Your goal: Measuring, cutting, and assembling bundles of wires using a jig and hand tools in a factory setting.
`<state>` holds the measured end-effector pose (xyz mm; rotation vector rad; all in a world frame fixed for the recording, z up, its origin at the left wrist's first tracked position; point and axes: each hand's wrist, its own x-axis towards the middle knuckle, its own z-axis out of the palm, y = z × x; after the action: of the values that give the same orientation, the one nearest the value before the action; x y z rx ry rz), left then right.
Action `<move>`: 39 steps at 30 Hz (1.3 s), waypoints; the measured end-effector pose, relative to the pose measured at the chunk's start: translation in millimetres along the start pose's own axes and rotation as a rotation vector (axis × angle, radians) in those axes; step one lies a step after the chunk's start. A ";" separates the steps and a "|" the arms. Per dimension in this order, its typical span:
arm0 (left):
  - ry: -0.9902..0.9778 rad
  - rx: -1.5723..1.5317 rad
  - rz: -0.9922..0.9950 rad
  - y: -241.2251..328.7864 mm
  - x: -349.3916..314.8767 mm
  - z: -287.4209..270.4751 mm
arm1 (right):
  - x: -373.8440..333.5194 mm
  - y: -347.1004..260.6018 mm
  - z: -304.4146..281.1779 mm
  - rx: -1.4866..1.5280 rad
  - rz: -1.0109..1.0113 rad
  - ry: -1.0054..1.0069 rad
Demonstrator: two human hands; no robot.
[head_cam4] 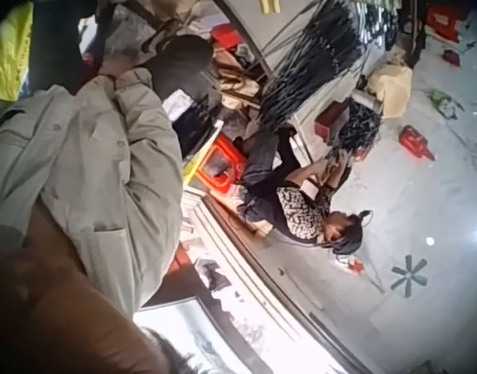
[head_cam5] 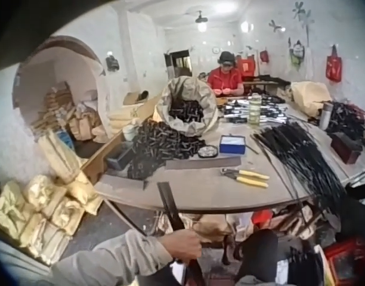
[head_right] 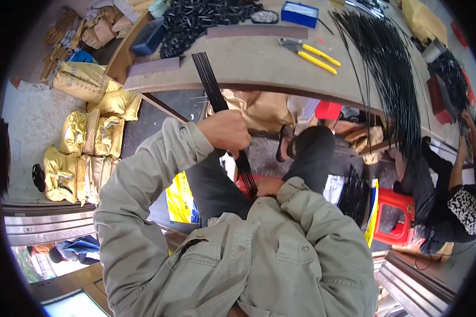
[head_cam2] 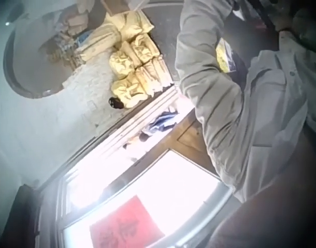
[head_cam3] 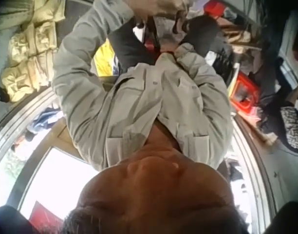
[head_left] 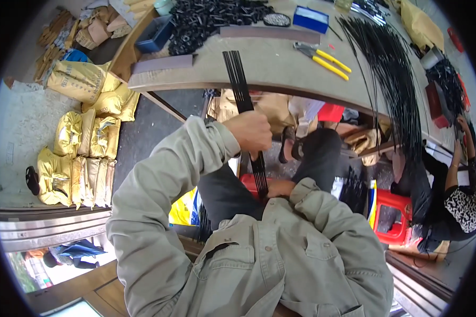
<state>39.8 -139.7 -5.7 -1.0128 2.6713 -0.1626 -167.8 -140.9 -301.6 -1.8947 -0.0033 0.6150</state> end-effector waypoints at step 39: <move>1.394 -2.083 -0.879 52.1 -7.4 17.8 | -60.0 -341.8 -323.3 -0.182 -0.592 -0.196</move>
<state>17.4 -96.0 -31.6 1.0137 -0.4939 -1.0308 10.0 -298.6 108.8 -1.8699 -0.7411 0.3940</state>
